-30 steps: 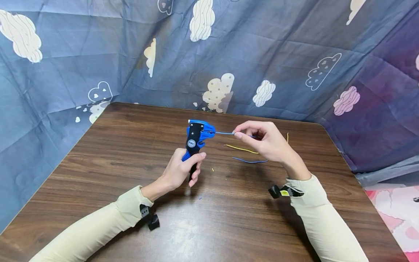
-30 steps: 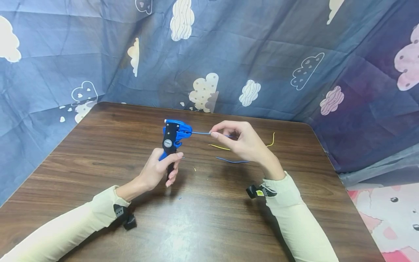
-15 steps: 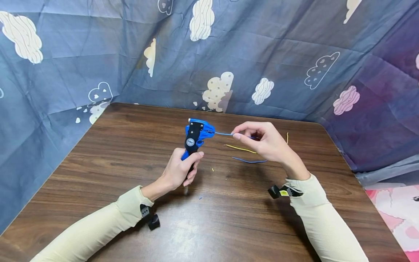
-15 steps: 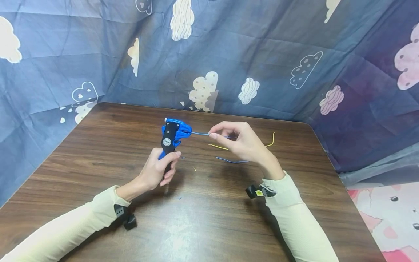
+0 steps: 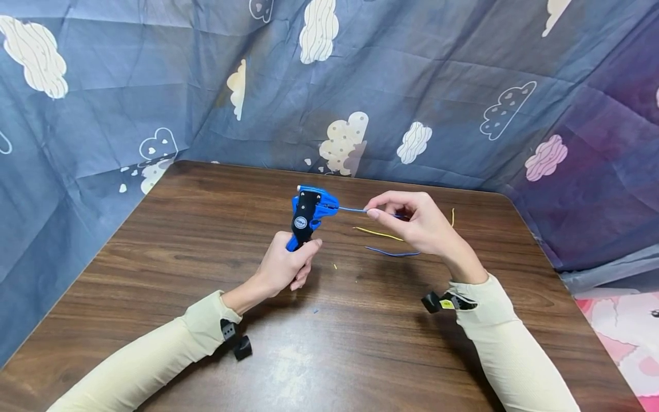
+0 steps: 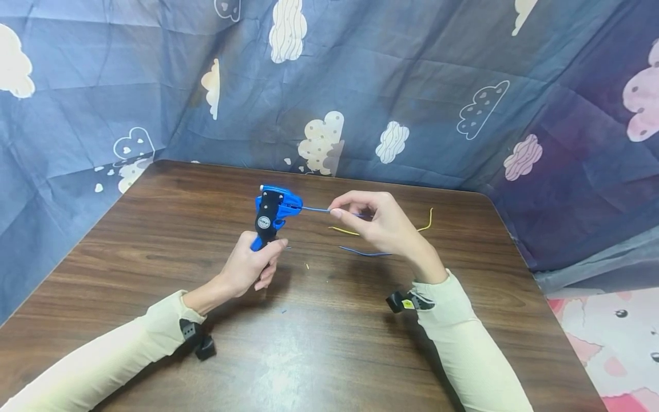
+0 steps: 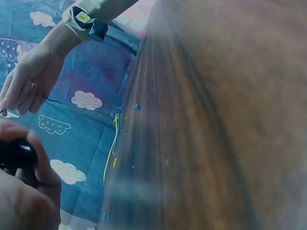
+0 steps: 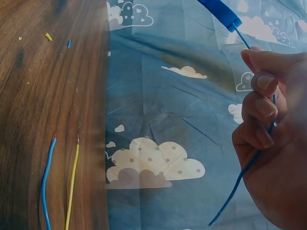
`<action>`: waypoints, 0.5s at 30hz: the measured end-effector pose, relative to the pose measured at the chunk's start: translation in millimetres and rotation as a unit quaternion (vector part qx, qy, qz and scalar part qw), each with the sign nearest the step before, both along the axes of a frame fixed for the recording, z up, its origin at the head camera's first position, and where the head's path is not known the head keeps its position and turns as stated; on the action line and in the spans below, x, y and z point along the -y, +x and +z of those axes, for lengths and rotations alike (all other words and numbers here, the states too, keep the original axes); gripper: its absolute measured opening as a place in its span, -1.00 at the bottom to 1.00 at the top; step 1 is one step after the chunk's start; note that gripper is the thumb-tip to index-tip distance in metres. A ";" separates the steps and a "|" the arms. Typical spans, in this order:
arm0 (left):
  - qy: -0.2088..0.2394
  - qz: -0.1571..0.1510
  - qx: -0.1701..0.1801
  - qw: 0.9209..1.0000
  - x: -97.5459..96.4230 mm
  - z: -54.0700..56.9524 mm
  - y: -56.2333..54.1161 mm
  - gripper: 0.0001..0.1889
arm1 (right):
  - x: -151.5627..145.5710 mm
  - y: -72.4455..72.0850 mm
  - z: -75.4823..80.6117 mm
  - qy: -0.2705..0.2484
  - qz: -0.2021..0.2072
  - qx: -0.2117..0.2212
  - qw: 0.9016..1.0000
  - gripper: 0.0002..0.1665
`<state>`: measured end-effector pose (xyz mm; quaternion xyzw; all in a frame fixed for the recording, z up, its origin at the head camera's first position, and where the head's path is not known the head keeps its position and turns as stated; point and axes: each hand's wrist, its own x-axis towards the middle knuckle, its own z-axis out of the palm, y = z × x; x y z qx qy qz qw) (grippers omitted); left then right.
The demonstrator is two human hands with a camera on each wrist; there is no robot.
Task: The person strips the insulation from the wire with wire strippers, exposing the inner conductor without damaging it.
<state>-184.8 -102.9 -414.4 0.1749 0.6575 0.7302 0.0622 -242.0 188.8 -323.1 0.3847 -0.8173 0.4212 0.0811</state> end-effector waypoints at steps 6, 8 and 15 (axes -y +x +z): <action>0.017 -0.047 0.017 0.999 -1.6 -0.1 -1.6 -0.43 | -3.4 -0.4 2.1 0.002 -0.003 -0.001 1.000 -0.79; 0.020 -0.057 0.014 0.998 -2.3 1.0 -1.4 -0.44 | -4.7 -0.7 2.8 0.004 -0.003 0.000 1.000 -0.79; 0.021 -0.073 0.011 0.997 -4.8 1.1 -1.0 -0.51 | -6.7 -1.9 5.6 0.006 0.002 0.002 1.000 -0.82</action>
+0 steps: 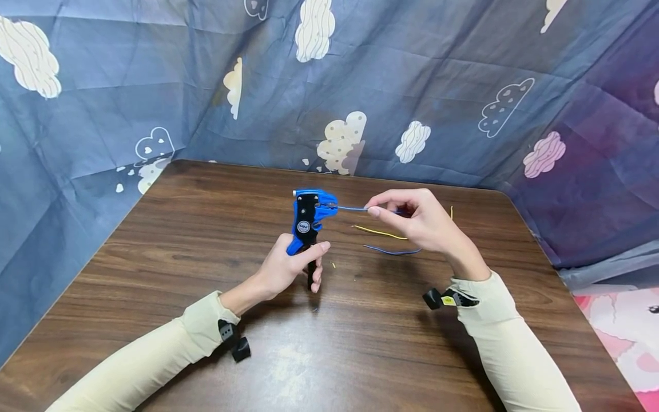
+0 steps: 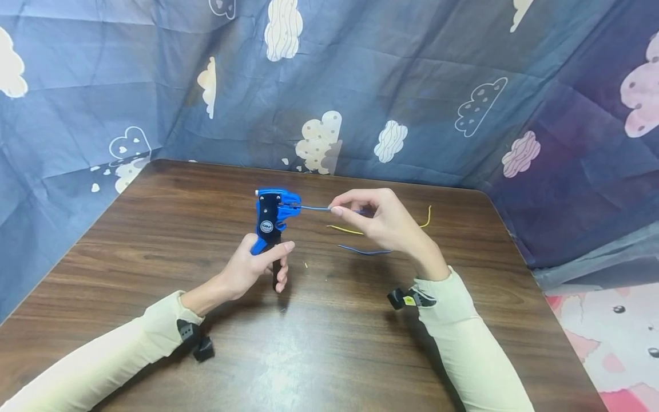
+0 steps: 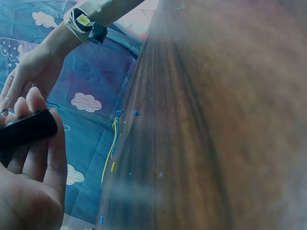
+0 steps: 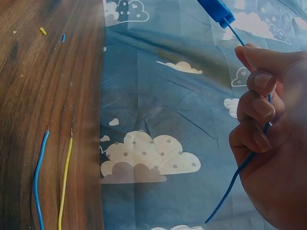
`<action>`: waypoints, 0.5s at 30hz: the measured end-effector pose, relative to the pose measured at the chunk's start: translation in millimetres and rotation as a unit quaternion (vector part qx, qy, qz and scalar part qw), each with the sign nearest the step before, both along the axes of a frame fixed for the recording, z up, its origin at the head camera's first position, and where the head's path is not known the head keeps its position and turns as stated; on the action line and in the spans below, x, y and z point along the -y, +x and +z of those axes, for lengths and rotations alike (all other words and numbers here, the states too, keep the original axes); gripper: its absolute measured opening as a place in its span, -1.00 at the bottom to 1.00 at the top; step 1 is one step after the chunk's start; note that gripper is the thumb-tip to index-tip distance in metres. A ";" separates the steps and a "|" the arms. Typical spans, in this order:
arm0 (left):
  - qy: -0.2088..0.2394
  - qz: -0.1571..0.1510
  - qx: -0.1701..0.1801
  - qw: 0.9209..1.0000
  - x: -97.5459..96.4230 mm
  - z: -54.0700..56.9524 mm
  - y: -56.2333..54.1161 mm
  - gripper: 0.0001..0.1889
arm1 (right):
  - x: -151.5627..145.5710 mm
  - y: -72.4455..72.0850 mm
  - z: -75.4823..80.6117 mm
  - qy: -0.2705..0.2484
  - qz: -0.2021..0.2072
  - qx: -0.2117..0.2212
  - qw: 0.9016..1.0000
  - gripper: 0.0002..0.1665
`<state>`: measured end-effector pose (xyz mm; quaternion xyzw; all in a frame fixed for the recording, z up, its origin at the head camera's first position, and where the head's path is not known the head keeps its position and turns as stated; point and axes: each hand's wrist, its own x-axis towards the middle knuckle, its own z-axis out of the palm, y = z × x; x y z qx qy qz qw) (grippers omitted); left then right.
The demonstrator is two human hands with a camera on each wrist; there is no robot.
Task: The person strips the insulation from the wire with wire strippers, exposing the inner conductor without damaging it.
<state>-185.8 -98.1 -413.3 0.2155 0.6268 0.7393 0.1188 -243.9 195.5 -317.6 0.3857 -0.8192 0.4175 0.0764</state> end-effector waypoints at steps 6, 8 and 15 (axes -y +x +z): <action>-0.001 -0.019 -0.003 1.000 -0.2 1.0 1.4 -0.54 | -0.9 2.2 3.7 -0.005 -0.004 0.001 1.000 -0.82; -0.002 -0.025 -0.006 1.000 -0.6 1.2 1.7 -0.54 | -1.6 3.1 4.8 -0.008 -0.005 0.002 1.000 -0.83; -0.002 -0.042 0.002 0.999 -1.0 2.1 2.3 -0.51 | -3.0 5.0 6.9 -0.014 -0.003 0.008 1.000 -0.80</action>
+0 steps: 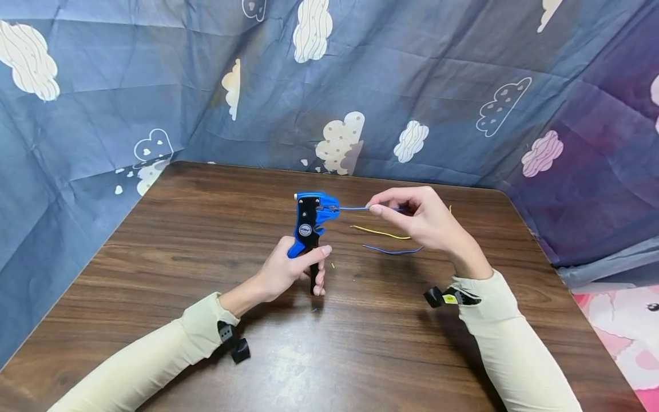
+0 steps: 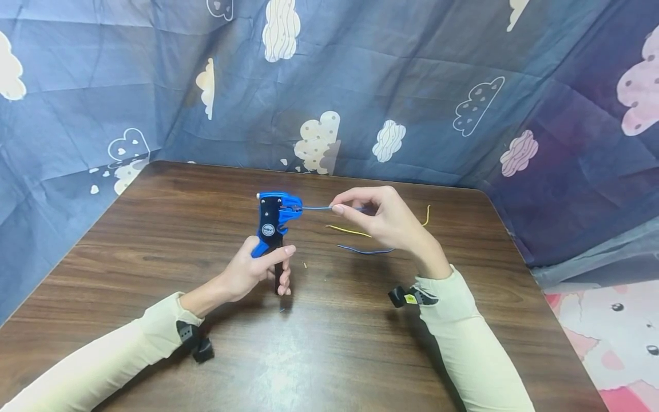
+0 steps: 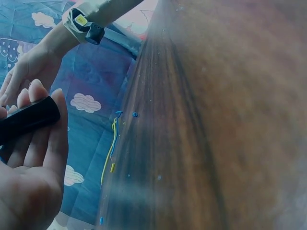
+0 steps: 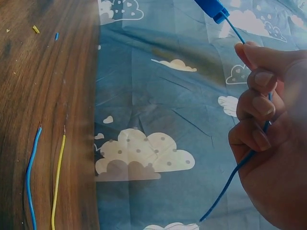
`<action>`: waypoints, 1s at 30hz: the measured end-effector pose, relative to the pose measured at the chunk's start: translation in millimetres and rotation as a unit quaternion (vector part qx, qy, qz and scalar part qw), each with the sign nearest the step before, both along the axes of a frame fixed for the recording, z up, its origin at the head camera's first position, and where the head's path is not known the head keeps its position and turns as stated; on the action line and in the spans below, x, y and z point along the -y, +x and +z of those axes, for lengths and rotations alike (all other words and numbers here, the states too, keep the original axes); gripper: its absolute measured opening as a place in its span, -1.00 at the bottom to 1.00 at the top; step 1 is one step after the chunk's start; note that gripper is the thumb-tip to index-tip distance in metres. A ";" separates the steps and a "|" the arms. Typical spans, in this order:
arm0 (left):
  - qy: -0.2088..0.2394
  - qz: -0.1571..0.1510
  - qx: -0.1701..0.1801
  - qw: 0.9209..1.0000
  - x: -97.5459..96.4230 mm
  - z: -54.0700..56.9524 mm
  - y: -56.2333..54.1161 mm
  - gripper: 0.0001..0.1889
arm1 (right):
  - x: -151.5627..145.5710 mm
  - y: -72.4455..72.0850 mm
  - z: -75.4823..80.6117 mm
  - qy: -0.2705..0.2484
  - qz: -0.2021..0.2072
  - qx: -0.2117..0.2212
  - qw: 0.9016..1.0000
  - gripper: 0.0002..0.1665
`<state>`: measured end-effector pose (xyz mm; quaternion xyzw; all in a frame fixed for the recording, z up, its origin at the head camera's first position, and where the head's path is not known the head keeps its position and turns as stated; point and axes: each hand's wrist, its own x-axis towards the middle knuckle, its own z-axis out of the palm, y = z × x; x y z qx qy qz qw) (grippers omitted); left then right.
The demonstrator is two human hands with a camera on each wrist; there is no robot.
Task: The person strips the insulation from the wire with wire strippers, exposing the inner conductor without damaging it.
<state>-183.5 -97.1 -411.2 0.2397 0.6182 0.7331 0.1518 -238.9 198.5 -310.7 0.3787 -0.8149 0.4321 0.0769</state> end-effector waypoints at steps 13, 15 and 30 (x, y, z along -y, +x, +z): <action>0.001 0.017 0.009 1.000 2.4 -0.9 2.9 -0.48 | 1.0 1.1 0.2 0.022 0.006 0.014 1.000 -0.82; -0.006 0.029 0.004 1.000 2.1 -0.8 3.5 -0.47 | 1.6 1.8 -0.2 0.026 0.007 0.016 1.000 -0.80; -0.001 0.064 0.000 0.998 0.7 -1.8 6.3 -0.47 | 6.6 2.6 -0.9 0.030 0.013 0.014 0.999 -0.81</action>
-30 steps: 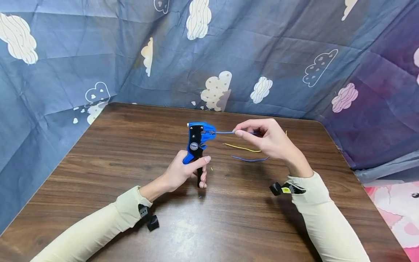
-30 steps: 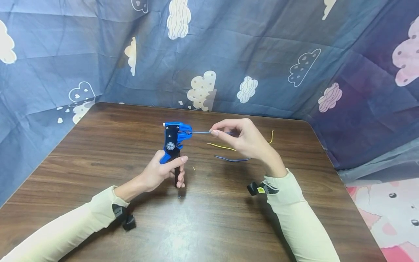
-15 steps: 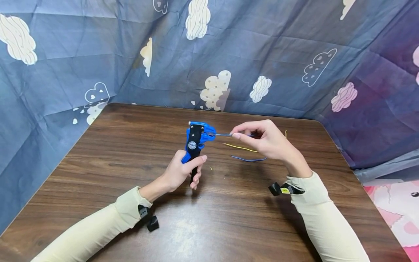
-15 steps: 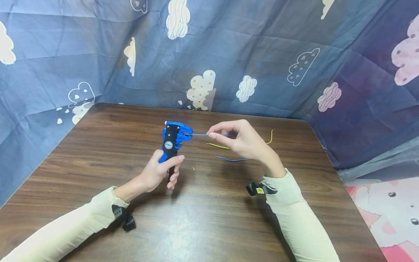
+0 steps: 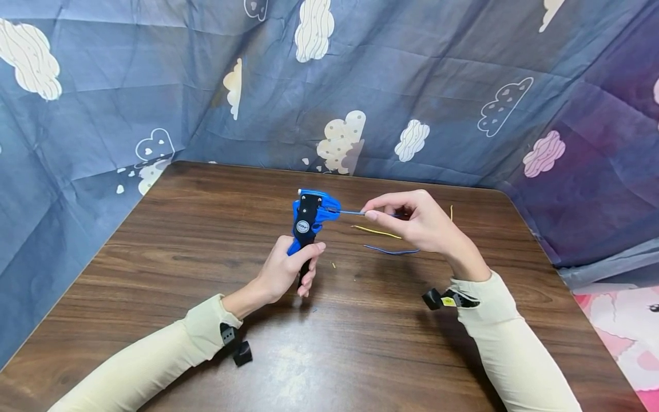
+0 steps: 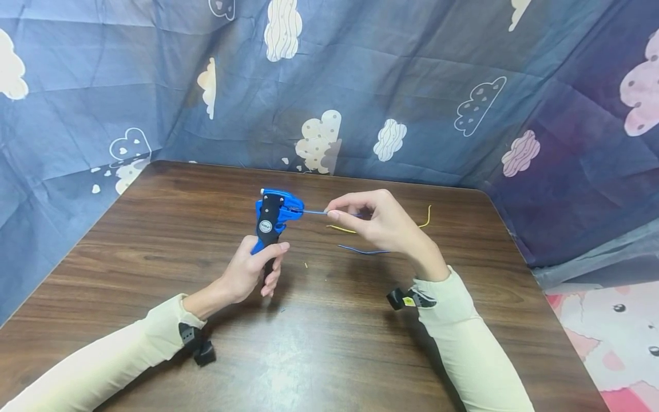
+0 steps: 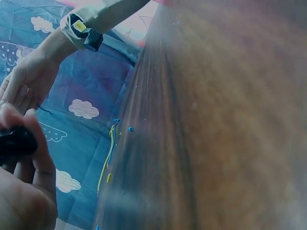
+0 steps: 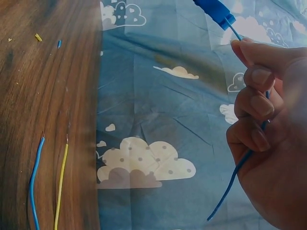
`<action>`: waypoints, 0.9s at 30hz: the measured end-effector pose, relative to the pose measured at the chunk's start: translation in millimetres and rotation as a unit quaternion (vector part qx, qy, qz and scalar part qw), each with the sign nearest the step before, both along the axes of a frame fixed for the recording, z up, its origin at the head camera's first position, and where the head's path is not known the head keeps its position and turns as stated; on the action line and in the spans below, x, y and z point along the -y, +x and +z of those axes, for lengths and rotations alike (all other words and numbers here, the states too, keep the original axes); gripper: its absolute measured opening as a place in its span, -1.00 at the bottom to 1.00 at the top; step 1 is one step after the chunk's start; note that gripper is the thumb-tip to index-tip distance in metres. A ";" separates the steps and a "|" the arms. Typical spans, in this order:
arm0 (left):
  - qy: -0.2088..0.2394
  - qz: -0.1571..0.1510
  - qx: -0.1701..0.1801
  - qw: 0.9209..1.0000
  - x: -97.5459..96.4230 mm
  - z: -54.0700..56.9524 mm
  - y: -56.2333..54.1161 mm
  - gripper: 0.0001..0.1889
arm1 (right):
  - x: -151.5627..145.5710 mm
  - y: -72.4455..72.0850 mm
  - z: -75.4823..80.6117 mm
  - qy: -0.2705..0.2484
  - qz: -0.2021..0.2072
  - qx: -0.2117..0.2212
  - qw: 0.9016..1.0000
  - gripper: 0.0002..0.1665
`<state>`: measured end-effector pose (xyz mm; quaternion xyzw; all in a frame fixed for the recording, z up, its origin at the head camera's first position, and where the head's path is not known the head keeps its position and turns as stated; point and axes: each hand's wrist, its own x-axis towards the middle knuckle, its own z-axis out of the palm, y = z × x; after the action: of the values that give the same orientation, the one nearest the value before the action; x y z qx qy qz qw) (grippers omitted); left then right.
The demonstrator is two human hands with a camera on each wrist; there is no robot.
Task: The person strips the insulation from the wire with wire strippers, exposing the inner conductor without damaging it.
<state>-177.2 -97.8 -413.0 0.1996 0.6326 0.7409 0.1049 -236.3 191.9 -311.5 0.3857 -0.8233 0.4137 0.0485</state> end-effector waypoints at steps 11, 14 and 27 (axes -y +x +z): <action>0.012 -0.025 0.006 1.000 -0.8 -0.6 -3.4 -0.48 | -5.7 -3.4 0.8 -0.026 0.000 -0.017 1.000 -0.78; 0.011 -0.027 0.004 1.000 -0.9 -1.0 -3.5 -0.47 | -5.2 -3.7 0.6 -0.027 -0.001 -0.018 0.999 -0.80; 0.016 -0.027 0.001 1.000 -1.0 -1.0 -2.2 -0.46 | -4.6 -3.6 -0.5 -0.023 0.003 -0.014 1.000 -0.81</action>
<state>-179.3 -96.7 -413.9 0.2173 0.6152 0.7480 0.1220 -240.0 196.5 -312.0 0.3927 -0.8117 0.4271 0.0671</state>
